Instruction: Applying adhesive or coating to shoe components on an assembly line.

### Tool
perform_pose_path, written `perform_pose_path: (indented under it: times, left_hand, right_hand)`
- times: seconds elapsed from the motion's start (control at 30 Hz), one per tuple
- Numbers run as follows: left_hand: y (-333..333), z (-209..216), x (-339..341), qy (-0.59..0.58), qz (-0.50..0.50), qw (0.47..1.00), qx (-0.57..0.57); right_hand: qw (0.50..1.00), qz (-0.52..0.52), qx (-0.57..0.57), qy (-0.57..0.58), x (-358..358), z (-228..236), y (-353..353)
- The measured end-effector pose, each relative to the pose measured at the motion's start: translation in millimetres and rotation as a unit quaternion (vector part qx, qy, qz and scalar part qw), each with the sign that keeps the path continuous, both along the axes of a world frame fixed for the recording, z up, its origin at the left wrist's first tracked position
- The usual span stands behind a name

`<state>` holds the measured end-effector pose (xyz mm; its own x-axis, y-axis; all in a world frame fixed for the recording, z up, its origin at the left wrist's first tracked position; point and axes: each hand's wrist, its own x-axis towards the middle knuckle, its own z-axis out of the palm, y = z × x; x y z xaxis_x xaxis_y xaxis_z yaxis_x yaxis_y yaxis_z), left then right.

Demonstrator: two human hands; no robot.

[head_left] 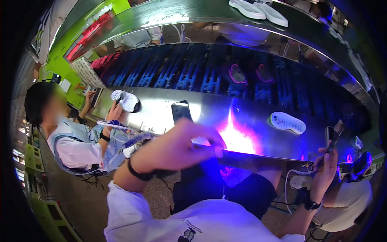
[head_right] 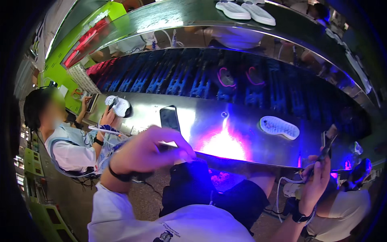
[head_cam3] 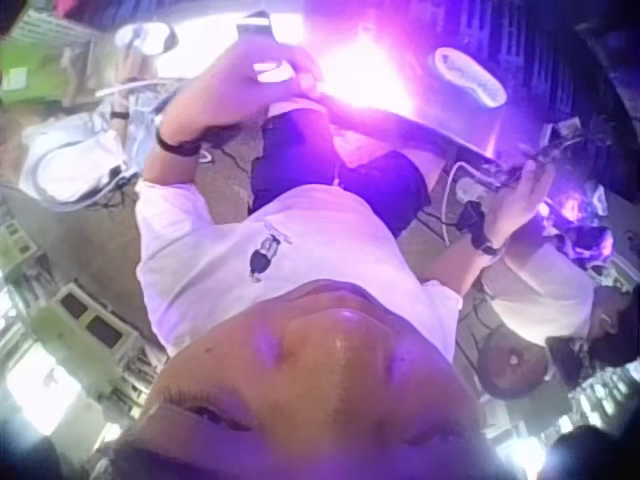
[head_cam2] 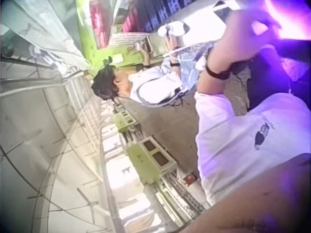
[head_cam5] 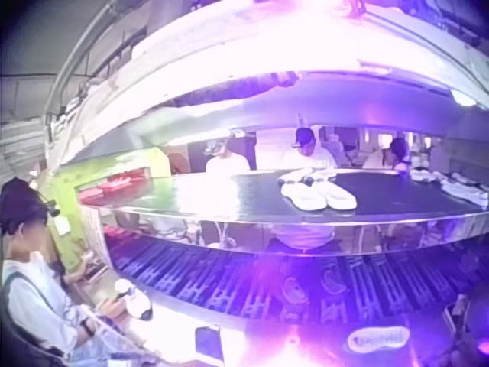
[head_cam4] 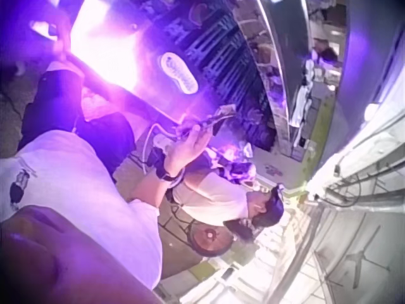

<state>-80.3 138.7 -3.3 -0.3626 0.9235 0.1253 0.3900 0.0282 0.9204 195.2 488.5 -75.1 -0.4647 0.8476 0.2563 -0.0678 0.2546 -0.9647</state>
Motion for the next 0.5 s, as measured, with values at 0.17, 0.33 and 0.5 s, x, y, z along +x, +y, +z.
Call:
perform_pose_path:
  times: [0.17, 0.33, 0.5]
  left_hand:
    - [71.5, -29.0, -70.9, -0.1, 0.042, 0.994, 0.023]
    - [157.8, -140.6, -133.0, -0.099, 0.006, 0.987, -0.127]
    - [244.6, -158.5, -172.8, -0.215, 0.142, 0.951, -0.172]
  right_hand:
    - [0.991, 0.063, -0.079, -0.085, 10.6, -66.1, -1.8]
    - [0.974, 0.063, -0.159, -0.149, 0.8, -106.9, -28.9]
    - [0.976, 0.073, -0.143, -0.149, -0.7, -113.0, -4.8]
